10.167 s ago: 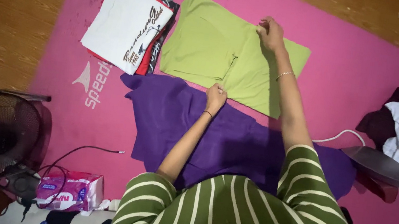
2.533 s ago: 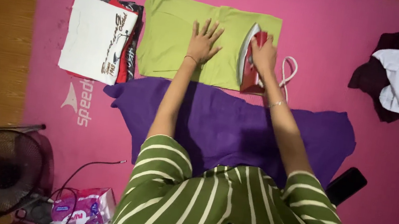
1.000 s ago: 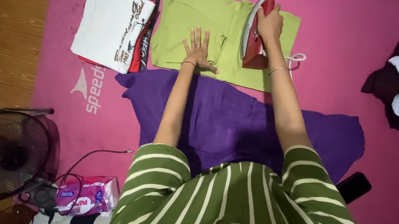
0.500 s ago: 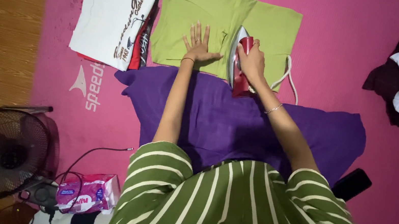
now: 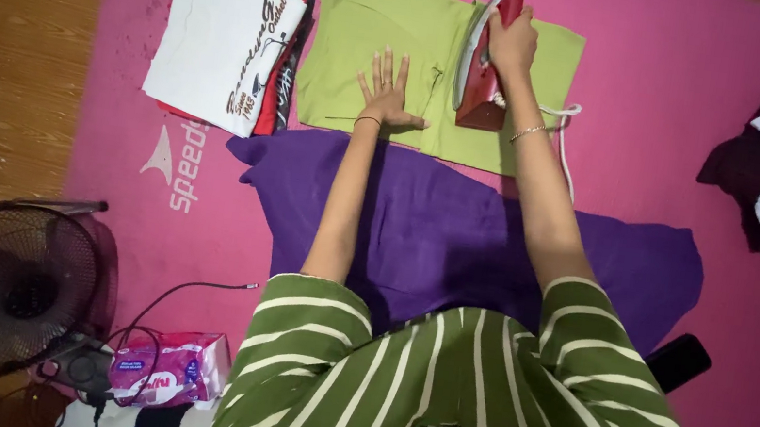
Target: Iron and fold a green shirt on a mat.
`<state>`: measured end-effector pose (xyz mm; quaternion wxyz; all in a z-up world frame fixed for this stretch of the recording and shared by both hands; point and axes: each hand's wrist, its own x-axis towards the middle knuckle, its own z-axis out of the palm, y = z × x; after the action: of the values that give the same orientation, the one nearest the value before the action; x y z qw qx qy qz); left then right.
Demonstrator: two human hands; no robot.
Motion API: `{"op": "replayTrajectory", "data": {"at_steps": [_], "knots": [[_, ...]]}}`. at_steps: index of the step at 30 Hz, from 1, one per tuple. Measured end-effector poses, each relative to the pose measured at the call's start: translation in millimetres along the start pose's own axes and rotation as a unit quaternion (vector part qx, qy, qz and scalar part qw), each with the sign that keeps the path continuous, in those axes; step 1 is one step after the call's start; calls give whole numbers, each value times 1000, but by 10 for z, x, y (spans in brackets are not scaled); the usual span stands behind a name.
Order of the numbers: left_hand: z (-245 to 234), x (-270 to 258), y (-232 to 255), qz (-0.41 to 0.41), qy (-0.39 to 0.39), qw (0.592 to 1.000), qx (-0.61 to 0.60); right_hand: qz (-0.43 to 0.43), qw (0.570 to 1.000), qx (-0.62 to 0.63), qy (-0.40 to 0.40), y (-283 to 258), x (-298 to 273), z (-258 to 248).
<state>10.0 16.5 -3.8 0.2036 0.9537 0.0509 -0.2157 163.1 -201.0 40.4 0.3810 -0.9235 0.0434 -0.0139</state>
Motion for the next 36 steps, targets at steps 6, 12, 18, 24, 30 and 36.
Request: {"op": "replayTrajectory", "data": {"at_steps": [6,12,18,24,30,36], "knots": [[108,195,-56,-28,-15,998,-55,-8,998,-48,-28,130,-501,74],[142,176,-41,-36,-5,999,-22,30,989,14,-141,-424,-1581,-532],[247,291,-123,-30,11,999,-28,-20,996,-11,-81,-328,-1188,-324],[337,347,-175,-27,8,999,-40,30,999,-36,13,-210,-56,144],[17,5,11,-8,1,1000,14,17,995,-91,-31,-162,-84,13],[-65,-84,53,-1,0,1000,-2,-4,987,-151,-56,171,-960,-594]]}}
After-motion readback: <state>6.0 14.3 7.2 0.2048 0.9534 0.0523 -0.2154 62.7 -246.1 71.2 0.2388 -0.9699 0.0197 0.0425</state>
